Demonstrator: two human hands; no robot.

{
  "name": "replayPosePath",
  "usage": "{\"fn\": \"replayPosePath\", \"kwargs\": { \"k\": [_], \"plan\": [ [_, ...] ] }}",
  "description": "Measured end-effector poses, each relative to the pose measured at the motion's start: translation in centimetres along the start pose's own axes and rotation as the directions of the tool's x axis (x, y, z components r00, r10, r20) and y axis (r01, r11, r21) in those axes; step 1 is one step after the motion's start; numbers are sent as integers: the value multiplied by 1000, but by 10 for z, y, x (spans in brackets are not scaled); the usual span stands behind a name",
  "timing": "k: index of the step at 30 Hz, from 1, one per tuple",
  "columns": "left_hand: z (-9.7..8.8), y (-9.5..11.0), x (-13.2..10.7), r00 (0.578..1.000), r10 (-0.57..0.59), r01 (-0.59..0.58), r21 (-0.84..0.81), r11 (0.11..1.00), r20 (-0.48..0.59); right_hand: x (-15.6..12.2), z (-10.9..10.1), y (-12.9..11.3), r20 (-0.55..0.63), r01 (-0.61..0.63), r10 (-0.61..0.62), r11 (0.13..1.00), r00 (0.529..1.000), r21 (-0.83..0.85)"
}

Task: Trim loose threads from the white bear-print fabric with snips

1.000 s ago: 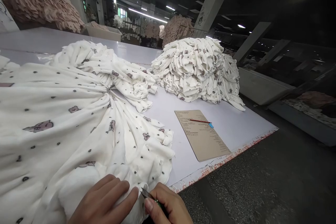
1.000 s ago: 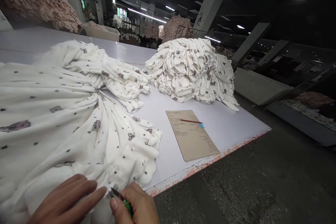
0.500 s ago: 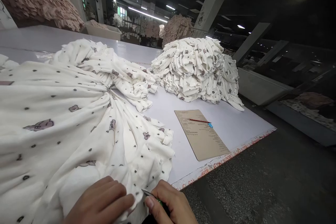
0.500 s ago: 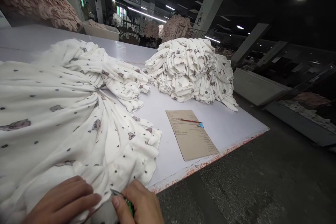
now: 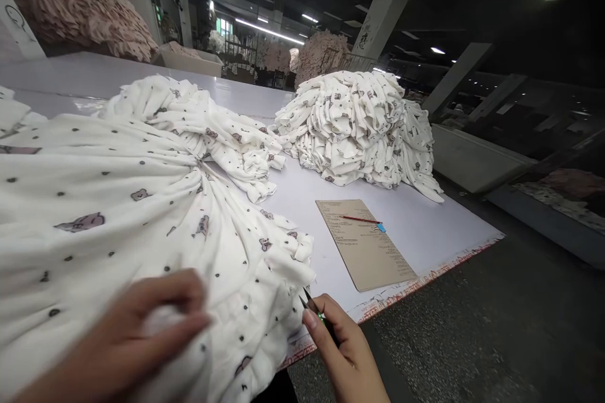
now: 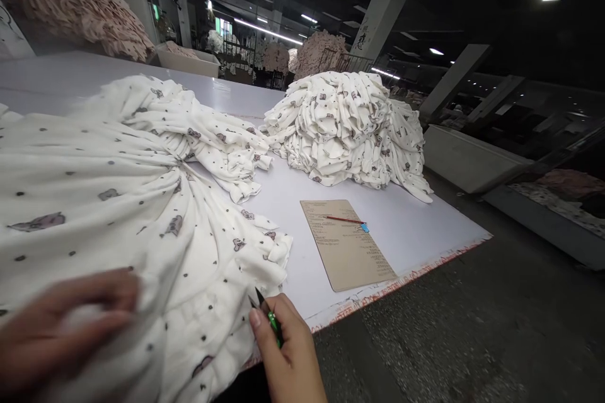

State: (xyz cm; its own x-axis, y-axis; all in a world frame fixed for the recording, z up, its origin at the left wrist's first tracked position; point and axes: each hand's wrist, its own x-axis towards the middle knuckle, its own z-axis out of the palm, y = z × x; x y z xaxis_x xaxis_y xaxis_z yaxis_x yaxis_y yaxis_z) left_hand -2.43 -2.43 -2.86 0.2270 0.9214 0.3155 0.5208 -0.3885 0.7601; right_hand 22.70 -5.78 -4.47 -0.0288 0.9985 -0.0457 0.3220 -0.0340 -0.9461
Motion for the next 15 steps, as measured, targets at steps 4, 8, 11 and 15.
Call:
{"fn": "replayPosePath", "kwargs": {
  "k": [4, 8, 11, 15],
  "plan": [
    [65, 20, 26, 940, -17, -68, 237, 969, 341, -4, -5, 12, -56, 1, 1, 999, 998, 38],
    [127, 6, 33, 908, -75, -122, 432, 893, 413, -7, -11, 25, -88, -29, 31, 999, 996, 22],
    [133, -5, 32, 910, -64, -134, 437, 890, 410, -6, -15, 32, -107, -44, 46, 999, 993, 18],
    [100, -1, 36, 940, 53, -136, 228, 964, 336, -1, -18, 35, -122, -45, 50, 998, 991, 42]
  ]
}}
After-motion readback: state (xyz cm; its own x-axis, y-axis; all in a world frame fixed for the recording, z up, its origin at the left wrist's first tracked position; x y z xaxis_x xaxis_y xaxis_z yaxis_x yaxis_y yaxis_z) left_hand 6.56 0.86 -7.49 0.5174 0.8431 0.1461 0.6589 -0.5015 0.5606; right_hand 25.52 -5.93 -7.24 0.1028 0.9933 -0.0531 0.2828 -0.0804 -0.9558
